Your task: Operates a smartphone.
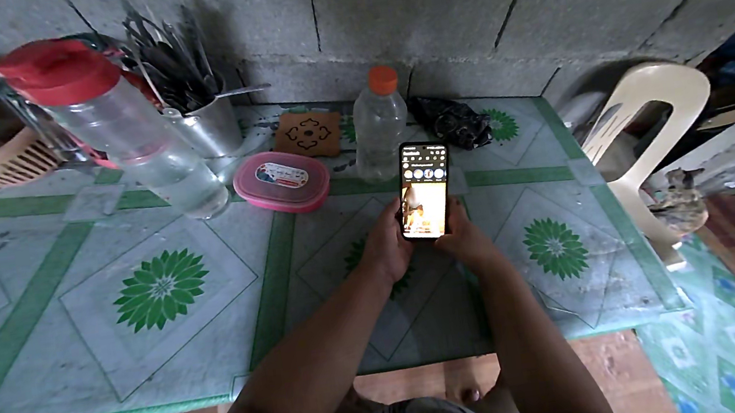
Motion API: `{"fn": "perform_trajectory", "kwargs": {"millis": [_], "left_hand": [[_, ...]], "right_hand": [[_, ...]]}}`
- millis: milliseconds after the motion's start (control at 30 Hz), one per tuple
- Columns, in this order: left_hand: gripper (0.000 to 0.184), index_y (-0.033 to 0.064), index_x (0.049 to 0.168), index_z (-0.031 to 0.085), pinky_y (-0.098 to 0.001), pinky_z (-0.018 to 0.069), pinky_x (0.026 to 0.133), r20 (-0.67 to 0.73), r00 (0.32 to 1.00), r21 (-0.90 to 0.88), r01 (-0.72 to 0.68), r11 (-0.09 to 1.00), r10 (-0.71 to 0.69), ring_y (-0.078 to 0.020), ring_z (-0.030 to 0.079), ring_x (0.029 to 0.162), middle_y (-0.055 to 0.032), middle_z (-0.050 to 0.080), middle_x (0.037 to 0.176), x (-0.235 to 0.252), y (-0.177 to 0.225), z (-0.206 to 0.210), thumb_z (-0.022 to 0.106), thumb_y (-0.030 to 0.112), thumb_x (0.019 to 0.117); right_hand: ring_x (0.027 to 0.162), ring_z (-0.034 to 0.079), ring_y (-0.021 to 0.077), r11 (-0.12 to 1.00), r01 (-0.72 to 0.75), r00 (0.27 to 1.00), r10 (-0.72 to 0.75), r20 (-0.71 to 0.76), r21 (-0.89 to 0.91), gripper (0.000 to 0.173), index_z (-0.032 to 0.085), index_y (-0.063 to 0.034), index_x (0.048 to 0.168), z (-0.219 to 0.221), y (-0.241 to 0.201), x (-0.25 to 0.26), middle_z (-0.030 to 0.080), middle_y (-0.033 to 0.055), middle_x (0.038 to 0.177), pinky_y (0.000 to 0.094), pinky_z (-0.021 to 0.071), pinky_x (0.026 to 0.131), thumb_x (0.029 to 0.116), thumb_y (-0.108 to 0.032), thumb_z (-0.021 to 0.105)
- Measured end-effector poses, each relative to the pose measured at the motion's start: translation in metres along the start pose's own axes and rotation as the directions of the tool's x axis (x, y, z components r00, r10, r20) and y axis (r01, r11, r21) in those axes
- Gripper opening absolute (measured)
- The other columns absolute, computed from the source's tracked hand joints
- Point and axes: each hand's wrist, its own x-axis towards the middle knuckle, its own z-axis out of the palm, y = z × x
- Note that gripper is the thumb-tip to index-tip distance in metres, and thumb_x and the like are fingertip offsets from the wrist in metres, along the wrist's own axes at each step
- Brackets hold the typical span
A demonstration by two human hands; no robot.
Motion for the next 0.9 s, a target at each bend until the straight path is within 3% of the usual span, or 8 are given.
{"fn": "perform_trajectory", "kwargs": {"millis": [900], "left_hand": [[0.057,0.0089,0.147,0.045,-0.0437,0.0543,0.099,0.023,1.0,0.023,-0.011,1.0,0.011,-0.0261,0.065,0.117,-0.0149,0.063,0.133,-0.001,-0.0003,-0.0008,0.023,0.047,0.1111]], "right_hand": [[0.119,0.066,0.0218,0.999,-0.001,1.0,0.0,0.029,0.038,0.093,0.019,-0.0133,0.159,-0.0021,0.0037,0.0012,0.058,0.0154,0.14,0.0407,0.0579,0.097,0.0789,0.011,0.06]]}}
